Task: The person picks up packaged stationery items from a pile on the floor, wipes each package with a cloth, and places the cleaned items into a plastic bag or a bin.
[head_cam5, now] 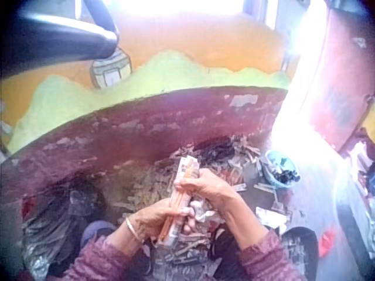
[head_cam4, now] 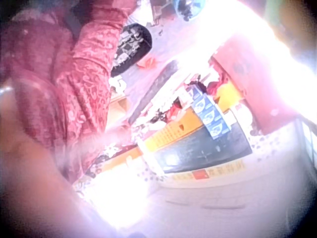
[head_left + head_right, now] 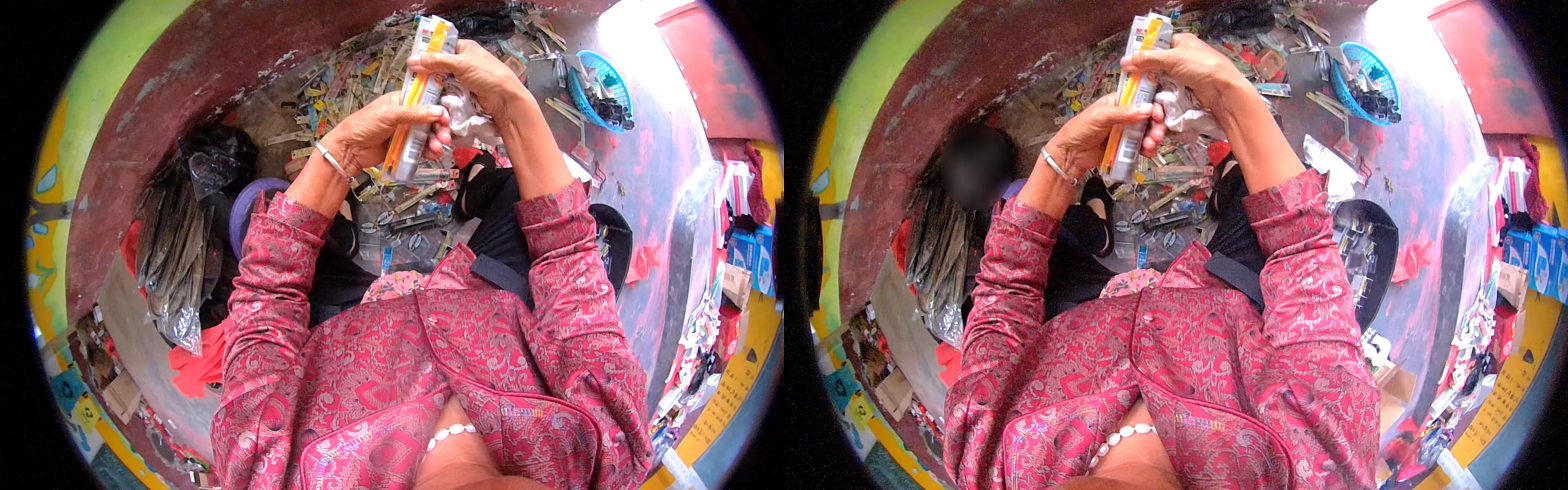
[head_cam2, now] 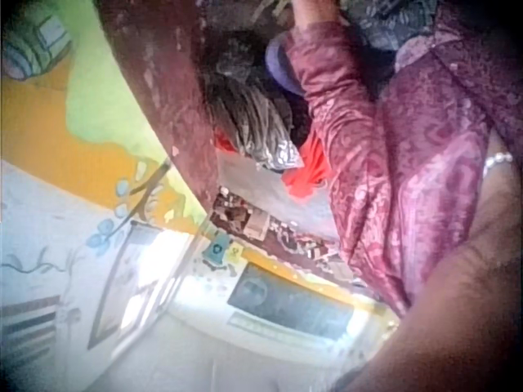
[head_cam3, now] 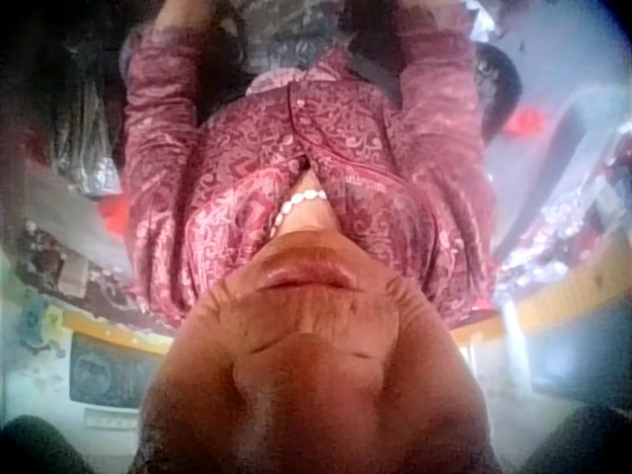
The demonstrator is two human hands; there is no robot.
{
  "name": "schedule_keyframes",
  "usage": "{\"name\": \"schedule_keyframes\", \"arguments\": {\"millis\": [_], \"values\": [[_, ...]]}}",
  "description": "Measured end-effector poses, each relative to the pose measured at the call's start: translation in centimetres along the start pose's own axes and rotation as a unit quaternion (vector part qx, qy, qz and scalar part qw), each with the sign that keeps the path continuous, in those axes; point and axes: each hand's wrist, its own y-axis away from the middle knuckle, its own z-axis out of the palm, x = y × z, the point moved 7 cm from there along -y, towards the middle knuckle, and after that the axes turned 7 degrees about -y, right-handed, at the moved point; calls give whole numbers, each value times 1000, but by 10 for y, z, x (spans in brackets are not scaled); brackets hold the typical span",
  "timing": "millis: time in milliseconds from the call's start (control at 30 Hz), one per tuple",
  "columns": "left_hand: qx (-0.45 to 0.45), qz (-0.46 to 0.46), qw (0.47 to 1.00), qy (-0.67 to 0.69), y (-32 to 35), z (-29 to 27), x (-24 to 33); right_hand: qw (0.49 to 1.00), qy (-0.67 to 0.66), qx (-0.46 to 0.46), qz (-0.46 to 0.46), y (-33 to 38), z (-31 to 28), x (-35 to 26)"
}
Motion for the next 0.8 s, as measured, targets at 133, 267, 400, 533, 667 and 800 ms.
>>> {"name": "schedule_keyframes", "arguments": {"millis": [133, 267, 400, 533, 667, 800], "values": [[54, 40, 992, 106, 0, -8, 11, 994, -107, 6, 39, -18, -30, 16], [102, 38, 975, 196, -3, -38, 5, 931, -360, -28, -48, -10, -47, -23], [132, 44, 968, 210, -14, -29, -7, 914, -334, 76, -218, 2, -33, -58], [29, 102, 962, 250, -17, -29, -2, 886, 253, 109, -373, 10, 31, -60], [-19, 80, 969, 233, -13, -37, -4, 802, 427, 66, -413, 8, 43, -27], [72, 59, 971, 220, -14, -31, -7, 752, 490, 119, -425, 24, 42, -37]]}}
